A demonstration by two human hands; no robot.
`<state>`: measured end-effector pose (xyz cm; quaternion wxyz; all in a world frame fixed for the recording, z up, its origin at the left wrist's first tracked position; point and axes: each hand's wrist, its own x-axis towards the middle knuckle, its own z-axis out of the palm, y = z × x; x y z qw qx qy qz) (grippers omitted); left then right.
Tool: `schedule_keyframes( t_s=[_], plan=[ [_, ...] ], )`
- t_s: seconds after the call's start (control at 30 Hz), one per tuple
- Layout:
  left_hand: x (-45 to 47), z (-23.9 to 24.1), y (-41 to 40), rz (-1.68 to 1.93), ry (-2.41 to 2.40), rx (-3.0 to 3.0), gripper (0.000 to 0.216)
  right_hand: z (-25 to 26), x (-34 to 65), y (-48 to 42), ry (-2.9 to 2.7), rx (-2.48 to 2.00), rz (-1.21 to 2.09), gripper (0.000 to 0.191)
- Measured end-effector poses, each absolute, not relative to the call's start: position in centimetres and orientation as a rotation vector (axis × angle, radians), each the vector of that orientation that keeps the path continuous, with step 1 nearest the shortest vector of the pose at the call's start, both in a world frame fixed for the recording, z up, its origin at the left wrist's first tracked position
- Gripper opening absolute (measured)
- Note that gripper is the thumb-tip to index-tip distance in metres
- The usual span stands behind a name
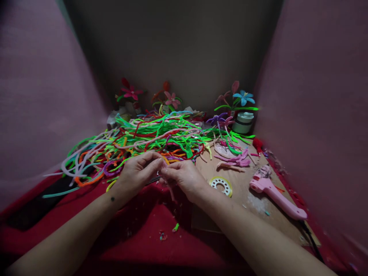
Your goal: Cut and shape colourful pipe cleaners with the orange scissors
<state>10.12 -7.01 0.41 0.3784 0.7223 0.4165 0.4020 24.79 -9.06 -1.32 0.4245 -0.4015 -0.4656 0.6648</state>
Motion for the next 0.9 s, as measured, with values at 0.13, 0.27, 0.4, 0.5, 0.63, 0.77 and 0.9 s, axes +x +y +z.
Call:
schedule_keyframes(
  t_s=[0.13,0.27,0.4,0.5,0.63,0.77,0.9],
  plan=[
    [10.2,0.9,-7.1,0.911,0.993,1.509,0.017,-1.5,24.9,-9.0,-1.197,-1.016,1.612,0.027],
    [10.2,0.9,-7.1,0.861,1.002,1.399,0.021,-1.3,24.8,-9.1,-1.234,-1.050,1.581,0.024],
    [10.3,0.1,-6.8,0.925,1.046,1.412,0.023,-1.1,24.5,-9.4,-1.259,-1.075,1.588,0.022],
    [10.4,-0.3,-6.7,0.950,1.023,1.412,0.021,-1.2,24.4,-9.5,-1.306,-1.113,1.531,0.020],
    [10.7,-0.1,-6.9,0.953,1.055,1.466,0.022,-1.6,24.3,-9.5,-1.477,-1.177,1.388,0.026],
    [10.7,0.2,-7.0,0.936,1.104,1.492,0.020,-1.8,24.3,-9.3,-1.489,-1.134,1.410,0.021],
    [10.6,-0.1,-6.7,0.920,1.066,1.487,0.022,-1.7,24.2,-9.2,-1.411,-1.131,1.452,0.017]
  ],
)
